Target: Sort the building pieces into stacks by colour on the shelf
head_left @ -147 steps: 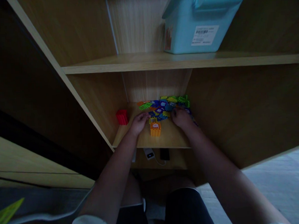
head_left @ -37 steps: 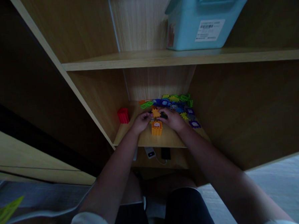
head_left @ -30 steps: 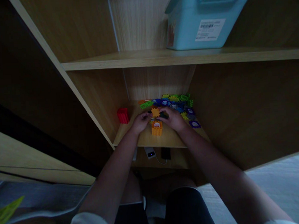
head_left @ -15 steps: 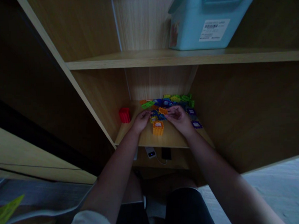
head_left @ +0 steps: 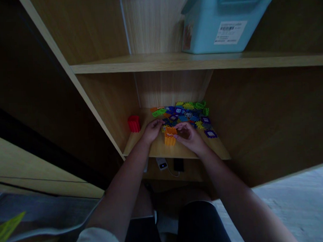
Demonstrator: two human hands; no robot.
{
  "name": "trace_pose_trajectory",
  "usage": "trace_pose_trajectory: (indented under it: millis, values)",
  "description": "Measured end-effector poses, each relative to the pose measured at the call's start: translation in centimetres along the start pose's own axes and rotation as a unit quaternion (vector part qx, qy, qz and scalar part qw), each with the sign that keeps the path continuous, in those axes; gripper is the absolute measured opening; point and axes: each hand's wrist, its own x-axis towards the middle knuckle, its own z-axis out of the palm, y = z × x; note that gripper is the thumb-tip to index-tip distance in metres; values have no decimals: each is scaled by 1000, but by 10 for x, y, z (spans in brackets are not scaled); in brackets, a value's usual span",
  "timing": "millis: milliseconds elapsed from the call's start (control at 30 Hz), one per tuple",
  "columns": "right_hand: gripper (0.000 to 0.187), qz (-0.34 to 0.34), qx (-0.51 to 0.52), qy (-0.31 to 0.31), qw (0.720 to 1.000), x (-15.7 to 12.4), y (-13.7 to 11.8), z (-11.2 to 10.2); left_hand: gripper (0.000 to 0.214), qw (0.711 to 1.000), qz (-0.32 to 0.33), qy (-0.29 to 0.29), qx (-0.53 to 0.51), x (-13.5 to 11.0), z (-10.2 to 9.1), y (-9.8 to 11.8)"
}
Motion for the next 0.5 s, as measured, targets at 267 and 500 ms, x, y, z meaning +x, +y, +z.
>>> trace_pose_trajectory:
  millis: [267, 500]
  values:
    - [36, -14, -24, -13, 1000, -1, -10, 0, 46, 1000, 1, 3, 7, -1, 1, 5]
    - [37, -15, -33, -19, 999, -1, -10, 0, 49, 1000, 0, 1, 11, -3, 0, 9]
